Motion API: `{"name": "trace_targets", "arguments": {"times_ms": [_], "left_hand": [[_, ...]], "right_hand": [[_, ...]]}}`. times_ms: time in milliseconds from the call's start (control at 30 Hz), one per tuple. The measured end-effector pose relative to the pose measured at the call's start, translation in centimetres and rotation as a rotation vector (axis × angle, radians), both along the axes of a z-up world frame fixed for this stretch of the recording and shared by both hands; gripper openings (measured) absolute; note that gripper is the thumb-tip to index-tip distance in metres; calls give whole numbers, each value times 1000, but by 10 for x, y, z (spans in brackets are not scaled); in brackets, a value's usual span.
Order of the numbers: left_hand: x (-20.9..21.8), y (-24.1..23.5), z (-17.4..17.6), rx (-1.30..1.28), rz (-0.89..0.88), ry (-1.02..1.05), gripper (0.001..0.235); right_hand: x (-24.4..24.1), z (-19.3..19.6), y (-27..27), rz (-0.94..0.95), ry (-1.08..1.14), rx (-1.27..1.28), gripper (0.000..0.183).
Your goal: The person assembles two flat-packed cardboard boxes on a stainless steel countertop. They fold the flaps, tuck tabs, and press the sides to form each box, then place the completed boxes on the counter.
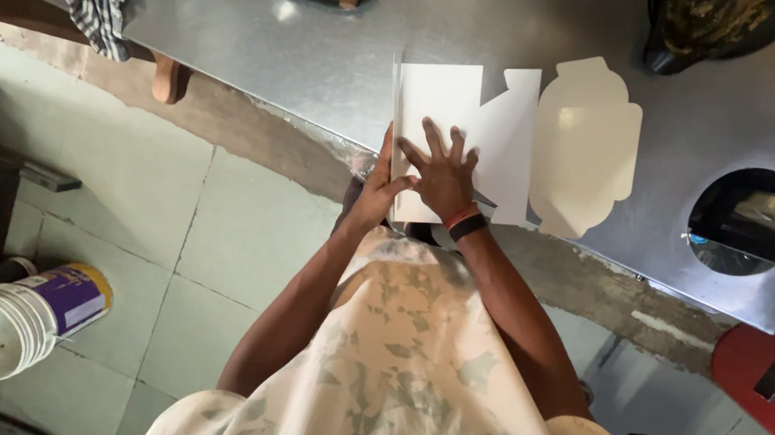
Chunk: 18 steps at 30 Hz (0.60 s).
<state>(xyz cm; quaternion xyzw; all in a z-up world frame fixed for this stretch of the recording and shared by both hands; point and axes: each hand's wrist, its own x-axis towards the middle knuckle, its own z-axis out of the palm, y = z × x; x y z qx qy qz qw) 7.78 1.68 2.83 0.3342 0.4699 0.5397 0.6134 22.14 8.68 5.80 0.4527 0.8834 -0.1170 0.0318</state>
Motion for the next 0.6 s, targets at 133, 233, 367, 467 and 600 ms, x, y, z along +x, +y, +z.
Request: {"name": "trace_targets", "arguments": {"times_ms": [133,233,367,467,600], "left_hand": [[18,14,-7,92,-34,132,97],[36,18,-25,112,-133,916,88],[75,27,-45,16,-102,1252,88],[90,40,-42,35,-32,1396,92],[79,51,-10,-87,-240,1381,96]], "right_hand": [[16,-7,16,31,133,-98,71],[46,-11,36,-4,549,-304,70],[73,-13,48,-116,808,-597,67],[78,-17,37,-206,835,-442,61],[79,-21,21,-291,812,-103,39]]}}
